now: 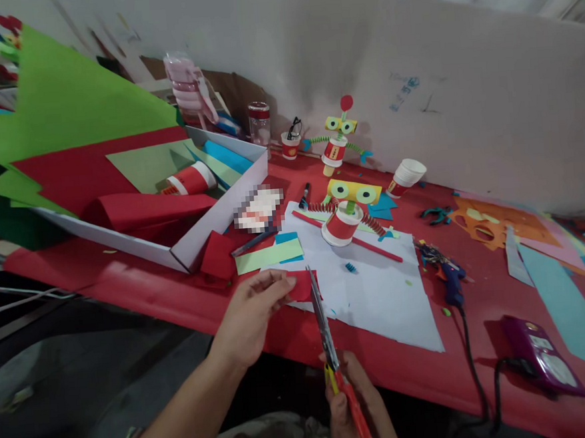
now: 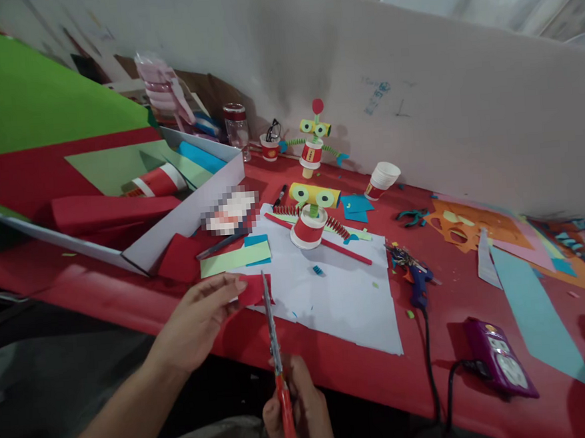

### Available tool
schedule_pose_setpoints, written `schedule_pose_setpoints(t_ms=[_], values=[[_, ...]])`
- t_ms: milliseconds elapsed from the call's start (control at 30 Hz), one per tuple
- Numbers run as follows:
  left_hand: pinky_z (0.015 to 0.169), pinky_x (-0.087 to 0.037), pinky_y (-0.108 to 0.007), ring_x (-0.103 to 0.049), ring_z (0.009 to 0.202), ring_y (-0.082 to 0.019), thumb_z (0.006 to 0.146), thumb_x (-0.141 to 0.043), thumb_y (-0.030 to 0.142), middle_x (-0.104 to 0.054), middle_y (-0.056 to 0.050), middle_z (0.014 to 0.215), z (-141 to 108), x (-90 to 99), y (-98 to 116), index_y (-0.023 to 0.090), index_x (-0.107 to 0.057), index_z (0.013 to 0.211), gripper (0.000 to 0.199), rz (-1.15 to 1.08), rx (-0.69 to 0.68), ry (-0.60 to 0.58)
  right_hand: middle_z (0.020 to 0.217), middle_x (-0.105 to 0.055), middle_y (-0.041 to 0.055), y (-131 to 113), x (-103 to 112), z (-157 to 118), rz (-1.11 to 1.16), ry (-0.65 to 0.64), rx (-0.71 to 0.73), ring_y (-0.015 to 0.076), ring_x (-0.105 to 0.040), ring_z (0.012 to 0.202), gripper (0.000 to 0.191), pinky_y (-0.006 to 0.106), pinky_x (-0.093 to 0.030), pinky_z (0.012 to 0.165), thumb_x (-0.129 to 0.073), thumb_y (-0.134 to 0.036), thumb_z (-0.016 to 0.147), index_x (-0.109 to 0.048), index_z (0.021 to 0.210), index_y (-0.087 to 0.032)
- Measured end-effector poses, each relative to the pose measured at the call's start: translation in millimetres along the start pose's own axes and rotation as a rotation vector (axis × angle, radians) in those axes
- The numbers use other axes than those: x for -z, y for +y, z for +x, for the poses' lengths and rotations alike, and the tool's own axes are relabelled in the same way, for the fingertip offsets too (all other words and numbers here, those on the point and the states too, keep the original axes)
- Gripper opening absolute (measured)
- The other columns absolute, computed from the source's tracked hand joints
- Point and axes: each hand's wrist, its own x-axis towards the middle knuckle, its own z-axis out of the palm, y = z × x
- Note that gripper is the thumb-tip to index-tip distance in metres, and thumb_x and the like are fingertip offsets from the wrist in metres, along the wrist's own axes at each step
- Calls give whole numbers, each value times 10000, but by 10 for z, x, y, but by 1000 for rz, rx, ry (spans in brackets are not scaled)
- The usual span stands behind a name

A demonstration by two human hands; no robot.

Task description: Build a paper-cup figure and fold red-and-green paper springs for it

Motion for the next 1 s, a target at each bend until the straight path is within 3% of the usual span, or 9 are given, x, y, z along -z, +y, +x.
schedule_pose_setpoints(t_ms=[100,233,500,667,833,933,1000], values=[[679,-479,-219,-588,665,-109,623,-800,256,-649,12,687,-78,-96,-102,167,-699,680,146,-49,10,-11,634,-470,-24,-28,-16,4,-3,21,-72,95,-394,510,499,187,-390,456,-553,-626,788,-595,1081,-225],[677,-468,-214,-578,645,-108,642,-782,245,-650,5,646,-99,-144,-129,160,-697,654,121,-47,1,-19,667,-503,-3,-92,-11,-8,18,4,-101,112,-448,541,507,207,-422,497,-530,-639,797,-588,1082,-224],[642,-444,-204,-578,635,-107,688,-736,224,-679,-13,668,-93,-49,-24,147,-706,672,84,48,79,-194,794,-577,34,-278,64,-14,106,-52,-174,157,-561,638,560,269,-516,604,-568,-671,749,-588,1138,-269],[674,-454,-213,-590,659,-111,683,-744,214,-689,-16,691,-87,-24,-11,146,-709,693,77,38,101,-209,791,-612,45,-215,45,-3,172,-34,-243,173,-596,652,545,281,-532,588,-591,-659,743,-611,1122,-267],[691,-456,-220,-596,681,-117,674,-755,215,-693,-16,701,-60,9,-27,154,-710,700,80,52,101,-184,1025,-647,76,-164,51,-62,261,62,-317,198,-631,824,582,311,-553,728,-623,-677,698,-618,1126,-283],[698,-455,-219,-591,679,-113,661,-767,213,-679,-2,677,-51,27,-30,162,-696,667,87,54,94,-176,934,-655,63,-199,61,-69,276,44,-372,172,-623,766,600,294,-548,718,-510,-730,742,-630,1113,-274],[709,-462,-225,-591,675,-114,654,-771,214,-667,5,656,-49,28,-22,164,-684,640,101,43,88,-175,804,-639,42,-216,53,-57,241,24,-341,153,-592,664,588,276,-537,658,-560,-699,735,-626,1114,-254]])
